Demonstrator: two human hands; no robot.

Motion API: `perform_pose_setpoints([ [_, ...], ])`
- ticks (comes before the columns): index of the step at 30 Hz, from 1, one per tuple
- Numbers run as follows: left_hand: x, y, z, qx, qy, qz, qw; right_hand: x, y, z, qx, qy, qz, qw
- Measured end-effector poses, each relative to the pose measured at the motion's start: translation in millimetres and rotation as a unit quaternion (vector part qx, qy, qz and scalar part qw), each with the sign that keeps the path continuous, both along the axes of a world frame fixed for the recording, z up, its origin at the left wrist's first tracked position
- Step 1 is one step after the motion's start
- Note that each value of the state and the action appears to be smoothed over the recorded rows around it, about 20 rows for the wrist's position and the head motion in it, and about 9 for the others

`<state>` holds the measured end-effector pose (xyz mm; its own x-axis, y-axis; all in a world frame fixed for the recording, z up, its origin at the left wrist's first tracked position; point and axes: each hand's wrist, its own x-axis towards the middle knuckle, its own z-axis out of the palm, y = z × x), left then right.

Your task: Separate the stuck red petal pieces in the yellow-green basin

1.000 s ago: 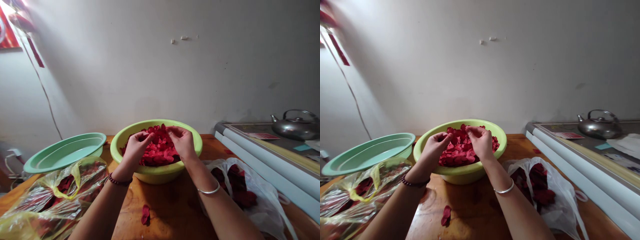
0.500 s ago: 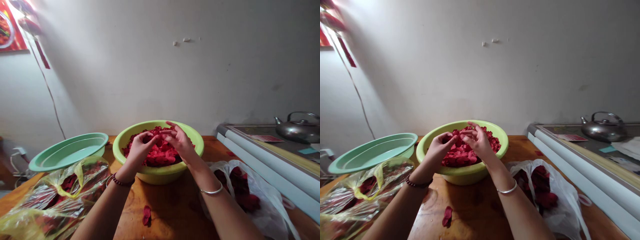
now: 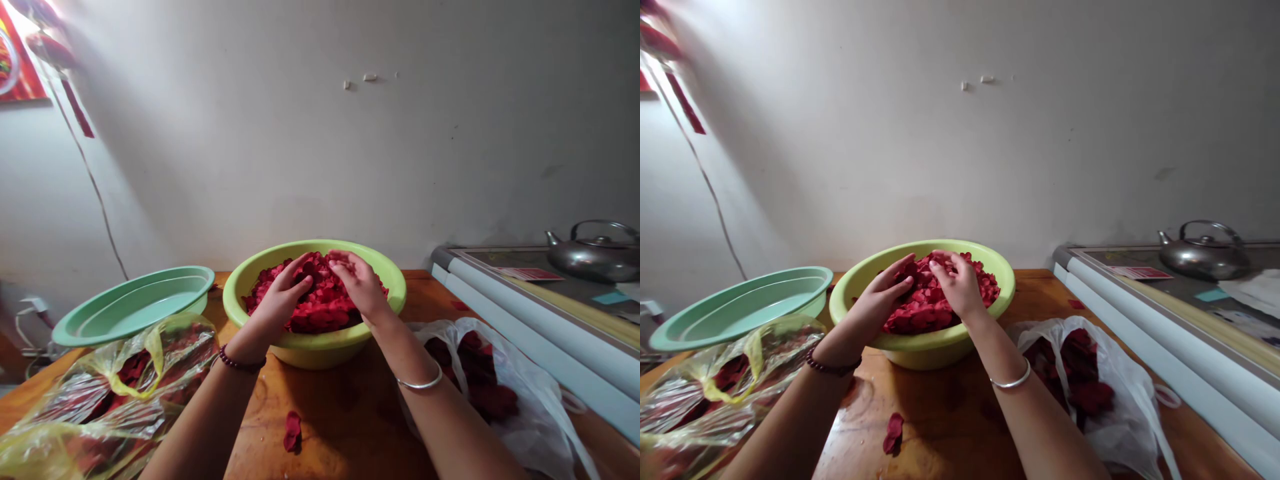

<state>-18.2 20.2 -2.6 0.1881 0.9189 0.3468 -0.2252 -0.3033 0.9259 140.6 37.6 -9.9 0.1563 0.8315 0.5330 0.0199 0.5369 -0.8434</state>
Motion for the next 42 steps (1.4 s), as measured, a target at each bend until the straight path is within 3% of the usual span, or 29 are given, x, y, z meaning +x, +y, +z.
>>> perform_pose_setpoints([
  [3,0,-2,0.9,0.019,0.009,-0.014,1.000,-2,-5,1.1,-0.018,-0.059,0.093,0.994],
  [6,1,-5,2.4,0.026,0.017,-0.025,0.999,-3,-7,0.9,-0.017,-0.071,0.071,0.995],
  [8,1,-6,2.7,0.017,0.034,-0.020,0.999,-2,-6,1.5,-0.014,-0.033,0.053,0.998],
  [13,3,-4,1.4,-0.012,0.065,0.032,0.997,2,-3,3.9,-0.053,0.088,0.084,0.991],
  [18,3,-2,3.6,0.082,0.111,0.077,0.987,1,-3,6.5,-0.065,0.120,0.121,0.983],
  [23,2,0,3.8,0.111,0.127,0.098,0.981,0,-8,11.2,-0.056,0.127,0.130,0.982],
  [35,0,-6,10.3,0.089,0.105,0.054,0.989,-1,-16,14.4,-0.038,0.093,0.149,0.984],
  [42,2,-8,10.9,0.078,0.070,0.082,0.991,0,-16,17.4,-0.022,0.106,0.136,0.985],
])
